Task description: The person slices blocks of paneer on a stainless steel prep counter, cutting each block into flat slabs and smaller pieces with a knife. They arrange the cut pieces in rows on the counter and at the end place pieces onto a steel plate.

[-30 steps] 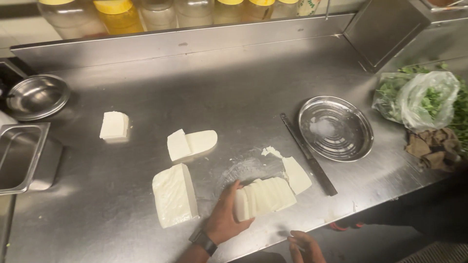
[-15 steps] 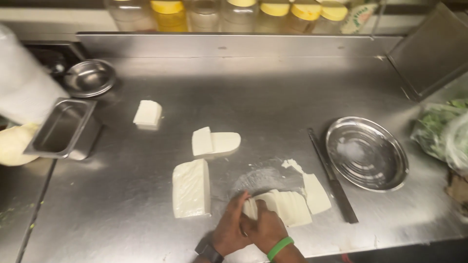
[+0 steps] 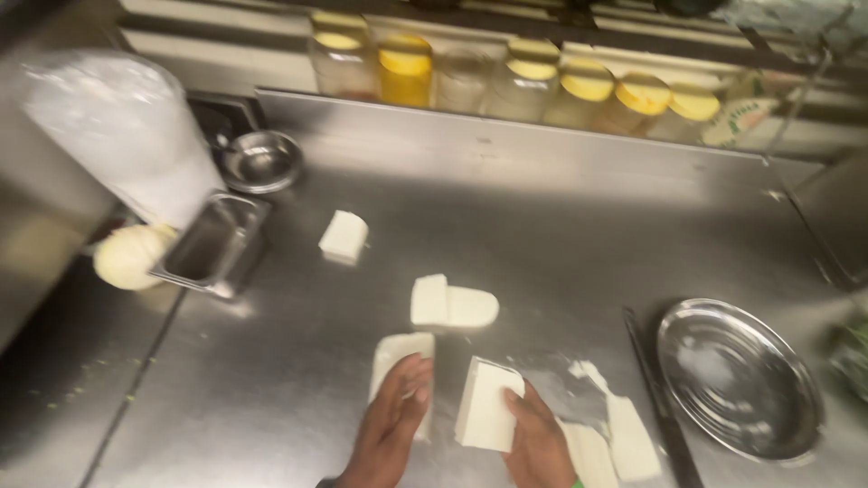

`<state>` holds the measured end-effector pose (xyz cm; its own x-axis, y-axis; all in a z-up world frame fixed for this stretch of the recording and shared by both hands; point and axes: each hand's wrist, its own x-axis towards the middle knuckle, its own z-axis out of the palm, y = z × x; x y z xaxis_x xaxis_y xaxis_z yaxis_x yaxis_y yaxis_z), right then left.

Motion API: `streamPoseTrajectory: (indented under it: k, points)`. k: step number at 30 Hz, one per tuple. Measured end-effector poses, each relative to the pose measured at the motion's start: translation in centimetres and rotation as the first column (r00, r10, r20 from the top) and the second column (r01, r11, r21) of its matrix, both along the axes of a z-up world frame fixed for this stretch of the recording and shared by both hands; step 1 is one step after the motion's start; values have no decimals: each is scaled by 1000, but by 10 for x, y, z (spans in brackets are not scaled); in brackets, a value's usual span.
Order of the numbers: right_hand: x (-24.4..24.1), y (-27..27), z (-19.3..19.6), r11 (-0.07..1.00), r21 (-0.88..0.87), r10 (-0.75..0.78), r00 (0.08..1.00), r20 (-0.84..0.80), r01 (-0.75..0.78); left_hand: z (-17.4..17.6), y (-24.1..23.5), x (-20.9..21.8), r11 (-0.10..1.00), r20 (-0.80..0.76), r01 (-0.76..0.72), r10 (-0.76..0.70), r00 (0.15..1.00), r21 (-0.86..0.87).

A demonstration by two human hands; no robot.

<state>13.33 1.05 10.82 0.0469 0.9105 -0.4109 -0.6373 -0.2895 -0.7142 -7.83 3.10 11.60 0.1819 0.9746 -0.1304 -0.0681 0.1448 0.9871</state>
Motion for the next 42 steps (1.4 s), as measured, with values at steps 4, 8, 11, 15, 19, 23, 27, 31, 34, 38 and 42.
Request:
streamPoseTrajectory:
  k: [4,8,11,15,19,23,27,31,34,38,42]
  points:
    - [-66,64,-22,988,145,41,988,149,-62,5,56,-13,997,30,73,-74,997,13]
    - [-113,134,-26,990,44,96,853,514,-137,-6,123,-45,987,-131,64,-44,990,147]
    - [-121,188,-32,974,-95,221,768,601,-206,-25,181,-59,978,-165,103,-73,984,182]
    - [-126,259,-38,983,-99,185,886,426,-158,-42,254,-63,977,-252,146,-104,962,158]
    - [-138,303,-22,976,-201,183,792,583,-78,-55,299,-95,975,-598,158,-32,801,158]
    - [-132,338,-51,962,-267,244,615,750,-57,-46,316,-139,910,-599,137,139,789,392]
    - [-63,379,-212,842,-248,-201,-705,680,-479,-66,333,-151,900,-733,306,21,679,310]
    - [-107,354,-80,805,-224,5,-371,929,-549,-110,338,-134,885,-678,302,21,734,355]
    - [-133,342,-47,876,-368,319,-196,927,-312,-142,332,-120,841,-550,191,144,822,505]
    - [-133,334,-56,920,-221,201,-95,975,-325,-145,326,-112,836,-464,24,281,840,549]
    - [-120,299,-12,945,-164,181,36,983,-284,-145,314,-117,788,-375,-18,313,873,615]
